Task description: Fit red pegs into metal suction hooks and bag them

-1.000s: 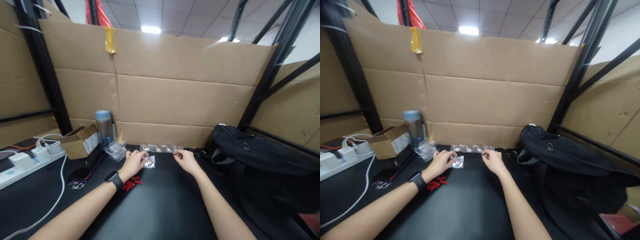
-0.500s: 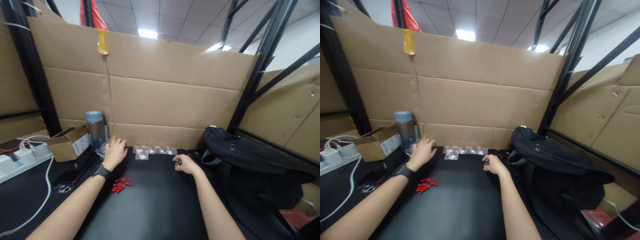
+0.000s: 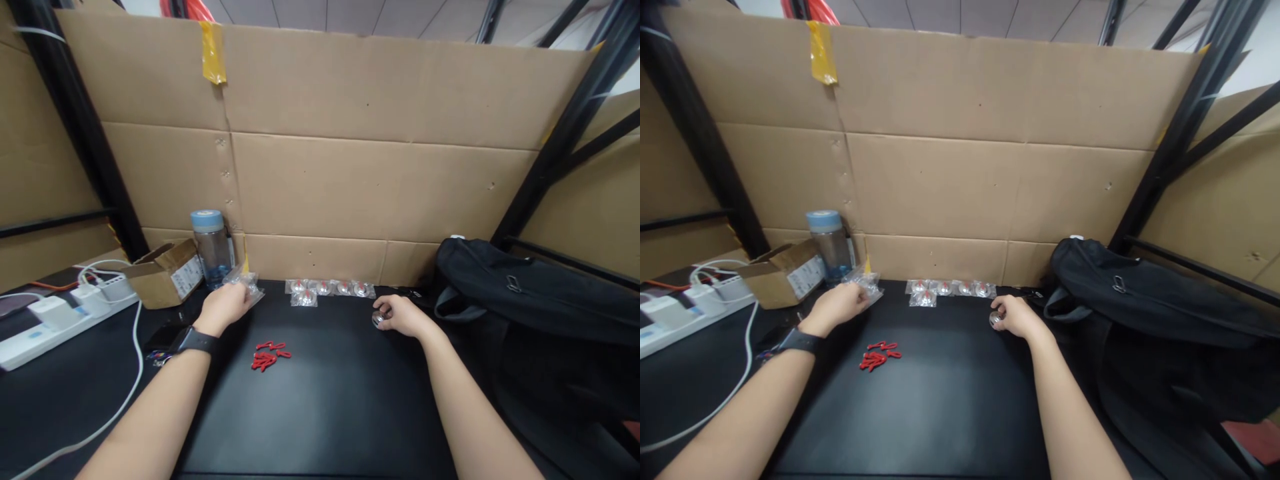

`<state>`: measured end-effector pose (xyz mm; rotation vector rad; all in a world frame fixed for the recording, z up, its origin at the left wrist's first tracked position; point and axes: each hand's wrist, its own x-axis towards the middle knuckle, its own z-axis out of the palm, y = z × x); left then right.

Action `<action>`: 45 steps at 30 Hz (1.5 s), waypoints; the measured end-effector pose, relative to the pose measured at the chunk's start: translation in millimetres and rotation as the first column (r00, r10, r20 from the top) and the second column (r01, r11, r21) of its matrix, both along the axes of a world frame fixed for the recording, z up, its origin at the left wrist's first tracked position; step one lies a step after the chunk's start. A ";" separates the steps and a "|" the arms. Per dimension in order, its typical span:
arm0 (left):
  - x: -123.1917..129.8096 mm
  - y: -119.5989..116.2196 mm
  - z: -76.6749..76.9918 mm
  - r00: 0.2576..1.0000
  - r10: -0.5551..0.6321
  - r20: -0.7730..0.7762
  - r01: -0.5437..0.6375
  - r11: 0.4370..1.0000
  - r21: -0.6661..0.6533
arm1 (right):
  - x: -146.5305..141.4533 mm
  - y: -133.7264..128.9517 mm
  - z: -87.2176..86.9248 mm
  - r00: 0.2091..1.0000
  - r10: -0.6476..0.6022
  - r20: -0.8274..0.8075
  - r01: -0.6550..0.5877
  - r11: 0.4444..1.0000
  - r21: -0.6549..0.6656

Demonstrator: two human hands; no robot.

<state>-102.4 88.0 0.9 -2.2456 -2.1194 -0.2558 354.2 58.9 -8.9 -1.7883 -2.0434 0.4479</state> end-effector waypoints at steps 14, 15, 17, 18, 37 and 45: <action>46.1 -22.3 14.0 0.976 -0.218 0.009 0.206 0.935 0.290 | -20.2 -10.8 21.5 0.994 0.060 -0.091 -0.048 0.990 0.131; 56.6 -26.5 14.8 0.959 -0.285 0.012 0.265 0.907 0.326 | -23.0 -11.7 21.9 0.993 0.072 -0.089 -0.059 0.988 0.141; 78.5 -35.1 13.1 0.921 -0.390 -0.009 0.374 0.875 0.307 | -28.8 -13.1 21.5 0.991 0.096 -0.092 -0.082 0.987 0.141; 88.2 -39.1 10.9 0.906 -0.424 -0.023 0.412 0.867 0.281 | -31.4 -13.6 20.9 0.990 0.105 -0.096 -0.092 0.986 0.138; 70.6 -47.3 12.8 0.787 -0.612 0.080 0.614 0.762 -0.206 | -62.6 -21.4 16.2 0.944 0.286 -0.166 -0.272 0.957 0.101; 93.2 -57.4 24.9 0.638 -0.608 0.472 0.583 0.782 0.220 | -92.2 -27.0 11.7 0.743 0.281 -0.608 -0.247 0.959 0.142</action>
